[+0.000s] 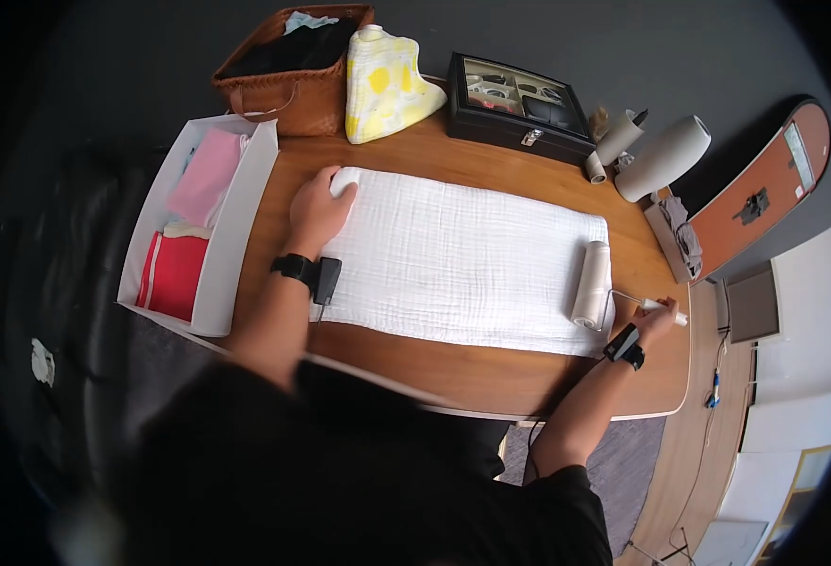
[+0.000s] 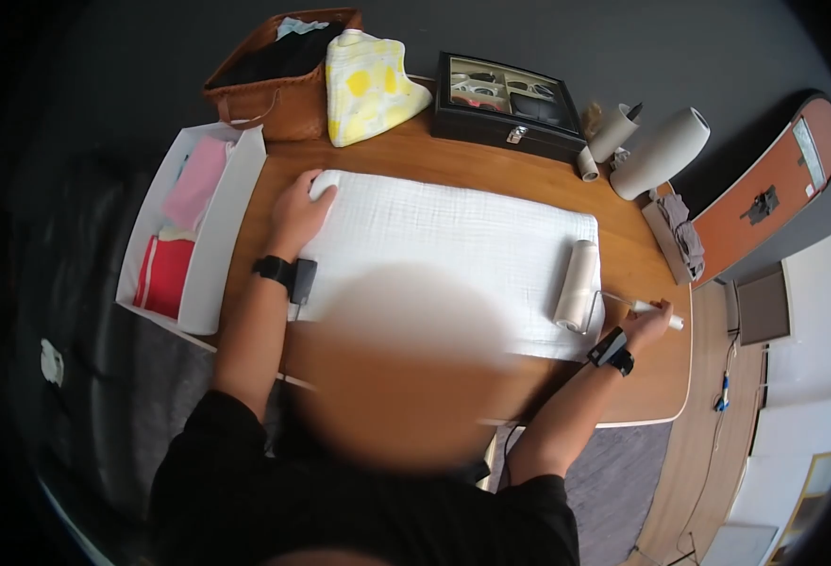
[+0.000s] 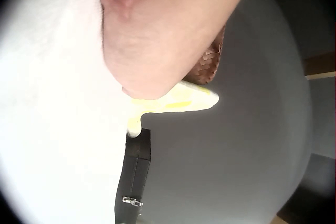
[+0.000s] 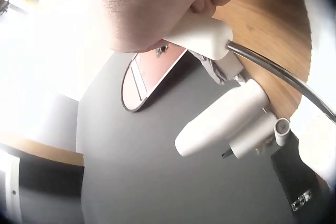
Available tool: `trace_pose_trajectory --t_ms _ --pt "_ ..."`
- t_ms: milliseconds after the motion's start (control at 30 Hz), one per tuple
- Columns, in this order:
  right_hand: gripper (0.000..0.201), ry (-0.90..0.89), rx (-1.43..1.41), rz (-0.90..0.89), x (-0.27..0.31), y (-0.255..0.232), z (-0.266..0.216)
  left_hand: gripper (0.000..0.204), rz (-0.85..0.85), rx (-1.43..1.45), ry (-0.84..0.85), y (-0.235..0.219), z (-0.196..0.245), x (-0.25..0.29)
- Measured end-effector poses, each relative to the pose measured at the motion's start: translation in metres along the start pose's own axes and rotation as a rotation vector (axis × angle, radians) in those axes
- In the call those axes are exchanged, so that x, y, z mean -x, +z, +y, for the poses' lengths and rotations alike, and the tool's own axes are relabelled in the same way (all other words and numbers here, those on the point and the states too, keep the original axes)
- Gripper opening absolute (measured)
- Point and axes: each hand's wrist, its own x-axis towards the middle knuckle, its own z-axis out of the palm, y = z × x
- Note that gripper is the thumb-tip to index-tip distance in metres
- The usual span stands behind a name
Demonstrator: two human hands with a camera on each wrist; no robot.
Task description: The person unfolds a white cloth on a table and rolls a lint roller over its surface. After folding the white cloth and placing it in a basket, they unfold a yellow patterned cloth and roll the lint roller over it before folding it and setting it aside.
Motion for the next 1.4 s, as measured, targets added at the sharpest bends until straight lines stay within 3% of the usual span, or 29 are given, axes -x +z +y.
trace_pose_trajectory --t_ms 67,100,167,267,333,367,433,500,567,600,633,667,700,733,767,800,867,967,1067,1133,1233,1300,1400 --pt "0.024 0.026 0.051 -0.007 0.003 0.003 0.006 0.052 0.004 0.008 0.009 0.0 0.001 0.0" --pt "0.024 0.054 0.037 -0.151 0.008 0.008 0.014 0.052 0.006 0.006 0.016 0.001 -0.001 -0.001" --pt "0.027 0.095 0.07 -0.256 0.076 0.049 0.01 0.052 0.013 -0.004 0.03 0.003 -0.005 -0.002" --pt "0.027 0.169 0.327 -0.64 0.125 0.078 0.039 0.052 0.026 -0.017 0.048 0.006 -0.01 -0.004" --pt "0.04 0.27 0.387 -0.93 0.187 0.096 0.036 0.052 0.034 -0.025 0.058 0.008 -0.013 -0.004" --pt "0.049 0.163 0.456 -1.087 0.198 0.097 0.05 0.052 0.03 -0.015 0.055 0.007 -0.012 -0.003" --pt "0.054 0.17 0.45 -1.151 0.237 0.105 0.04 0.052 0.021 0.002 0.049 0.003 -0.008 -0.001" --pt "0.054 0.101 0.485 -1.114 0.245 0.109 0.032 0.051 0.015 0.025 0.049 -0.001 -0.003 0.001" --pt "0.051 0.008 0.498 -1.04 0.213 0.106 0.042 0.051 0.008 0.035 0.038 -0.001 -0.003 0.003" --pt "0.047 -0.083 0.56 -0.921 0.213 0.104 0.021 0.051 0.007 0.034 0.031 0.001 -0.004 0.001" --pt "0.04 -0.032 0.475 -0.804 0.181 0.098 0.031 0.051 0.008 0.035 0.022 0.003 -0.005 0.0" --pt "0.037 -0.185 0.502 -0.729 0.145 0.086 0.035 0.051 0.01 0.035 0.028 0.004 -0.006 -0.001" --pt "0.034 -0.06 0.298 -0.567 0.097 0.072 0.047 0.051 0.015 0.036 0.032 0.005 -0.007 0.0" --pt "0.029 0.019 0.138 -0.377 0.088 0.065 0.029 0.051 0.021 0.038 0.033 0.005 -0.008 0.0" --pt "0.024 -0.128 0.116 -0.213 0.047 0.051 0.035 0.051 0.02 0.044 0.031 0.004 -0.008 0.0" --pt "0.024 -0.152 0.099 -0.106 -0.008 0.022 0.04 0.051 0.02 0.05 0.027 0.003 -0.007 0.0" --pt "0.028 -0.136 0.209 0.113 -0.009 -0.01 0.008 0.05 0.023 0.061 0.018 0.002 -0.006 0.001" --pt "0.03 -0.143 0.094 0.224 -0.007 -0.018 -0.002 0.049 0.032 0.07 0.019 0.002 -0.005 0.001" --pt "0.033 -0.16 0.132 -0.064 0.008 0.003 0.014 0.049 0.033 0.047 0.027 0.003 -0.007 -0.002" --pt "0.038 -0.101 0.11 -0.285 0.062 0.039 0.017 0.049 0.03 0.016 0.03 0.003 -0.007 -0.002" --pt "0.035 -0.104 0.36 -0.602 0.122 0.077 0.028 0.05 0.026 0.04 0.04 0.005 -0.011 -0.002" --pt "0.033 -0.005 0.543 -0.834 0.167 0.09 0.023 0.051 0.022 0.04 0.036 0.004 -0.008 -0.001" --pt "0.037 0.028 0.502 -1.001 0.2 0.1 0.031 0.053 0.005 0.045 0.018 0.003 -0.006 0.001"
